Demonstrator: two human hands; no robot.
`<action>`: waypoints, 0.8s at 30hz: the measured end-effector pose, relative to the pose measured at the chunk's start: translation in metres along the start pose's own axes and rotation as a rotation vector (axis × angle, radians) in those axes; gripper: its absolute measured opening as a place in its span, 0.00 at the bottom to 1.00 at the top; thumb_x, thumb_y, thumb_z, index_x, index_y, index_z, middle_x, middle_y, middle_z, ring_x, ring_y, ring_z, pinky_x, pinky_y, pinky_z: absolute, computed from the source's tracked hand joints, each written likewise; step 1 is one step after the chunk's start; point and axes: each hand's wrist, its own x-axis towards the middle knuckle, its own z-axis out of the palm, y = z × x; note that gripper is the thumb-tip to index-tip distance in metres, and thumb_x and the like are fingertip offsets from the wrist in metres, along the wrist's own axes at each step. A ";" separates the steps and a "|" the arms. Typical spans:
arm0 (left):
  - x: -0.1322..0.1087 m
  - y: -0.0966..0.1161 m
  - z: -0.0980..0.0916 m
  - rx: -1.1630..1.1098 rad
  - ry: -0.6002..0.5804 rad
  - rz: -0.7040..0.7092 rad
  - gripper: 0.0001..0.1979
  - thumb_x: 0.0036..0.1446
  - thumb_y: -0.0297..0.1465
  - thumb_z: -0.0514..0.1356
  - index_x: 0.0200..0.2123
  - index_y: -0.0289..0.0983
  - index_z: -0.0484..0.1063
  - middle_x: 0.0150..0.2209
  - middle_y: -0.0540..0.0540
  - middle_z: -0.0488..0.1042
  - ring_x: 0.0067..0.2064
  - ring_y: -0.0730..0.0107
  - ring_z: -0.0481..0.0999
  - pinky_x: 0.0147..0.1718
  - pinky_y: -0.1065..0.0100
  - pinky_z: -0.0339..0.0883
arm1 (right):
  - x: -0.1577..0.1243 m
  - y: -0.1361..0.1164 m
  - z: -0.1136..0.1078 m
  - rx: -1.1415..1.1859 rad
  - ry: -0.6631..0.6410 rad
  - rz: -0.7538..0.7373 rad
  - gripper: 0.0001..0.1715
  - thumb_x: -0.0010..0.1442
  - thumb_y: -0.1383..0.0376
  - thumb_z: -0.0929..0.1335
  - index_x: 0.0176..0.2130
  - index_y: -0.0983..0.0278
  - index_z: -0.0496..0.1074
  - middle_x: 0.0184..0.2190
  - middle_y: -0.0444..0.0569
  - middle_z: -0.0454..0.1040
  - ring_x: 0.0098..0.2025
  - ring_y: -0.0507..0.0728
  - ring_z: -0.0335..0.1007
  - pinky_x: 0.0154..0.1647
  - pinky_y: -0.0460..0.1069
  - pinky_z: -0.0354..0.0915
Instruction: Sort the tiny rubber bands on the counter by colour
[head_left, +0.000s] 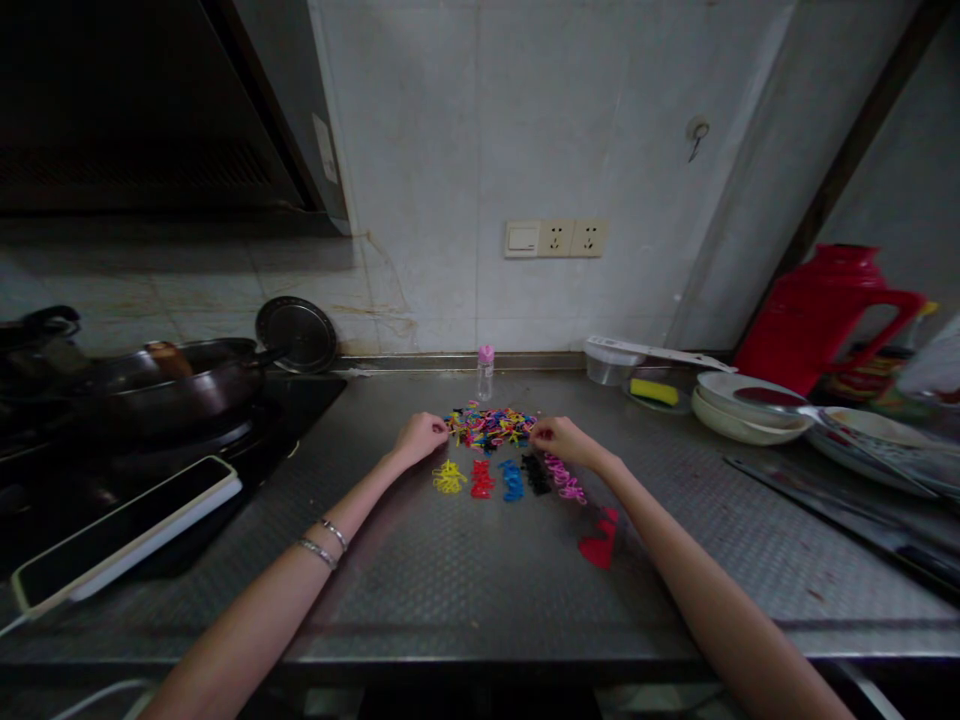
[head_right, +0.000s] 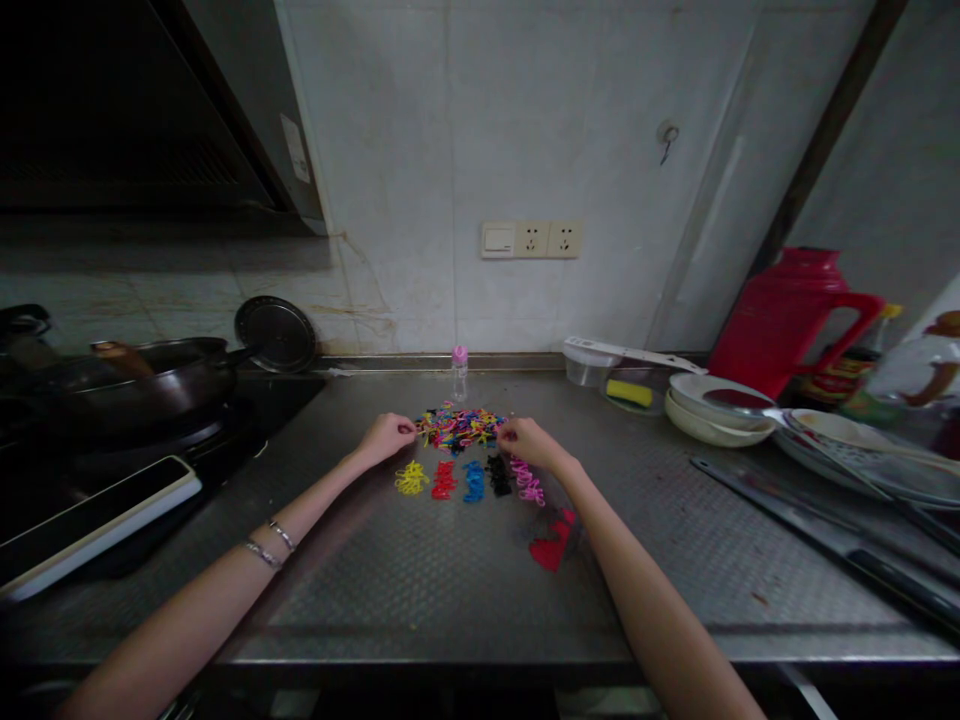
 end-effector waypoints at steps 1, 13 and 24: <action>0.002 -0.003 -0.004 -0.027 -0.007 0.005 0.11 0.45 0.31 0.55 0.30 0.34 0.76 0.28 0.44 0.75 0.29 0.69 0.71 0.28 0.72 0.59 | 0.000 -0.001 0.000 -0.001 0.000 -0.002 0.11 0.48 0.69 0.62 0.28 0.68 0.73 0.26 0.47 0.74 0.27 0.50 0.65 0.30 0.43 0.58; -0.003 -0.001 -0.035 -0.300 -0.627 0.127 0.12 0.41 0.34 0.60 0.28 0.32 0.77 0.22 0.48 0.73 0.23 0.76 0.65 0.24 0.75 0.55 | 0.001 -0.012 -0.001 -0.039 0.008 -0.006 0.11 0.50 0.68 0.61 0.27 0.67 0.73 0.25 0.47 0.73 0.27 0.50 0.65 0.29 0.43 0.57; 0.000 -0.007 -0.034 -0.292 -0.449 0.069 0.16 0.45 0.37 0.56 0.28 0.30 0.76 0.19 0.48 0.70 0.20 0.77 0.61 0.21 0.75 0.53 | 0.022 -0.041 0.012 -0.112 0.002 -0.080 0.13 0.50 0.71 0.62 0.34 0.64 0.74 0.31 0.47 0.74 0.32 0.52 0.67 0.33 0.43 0.58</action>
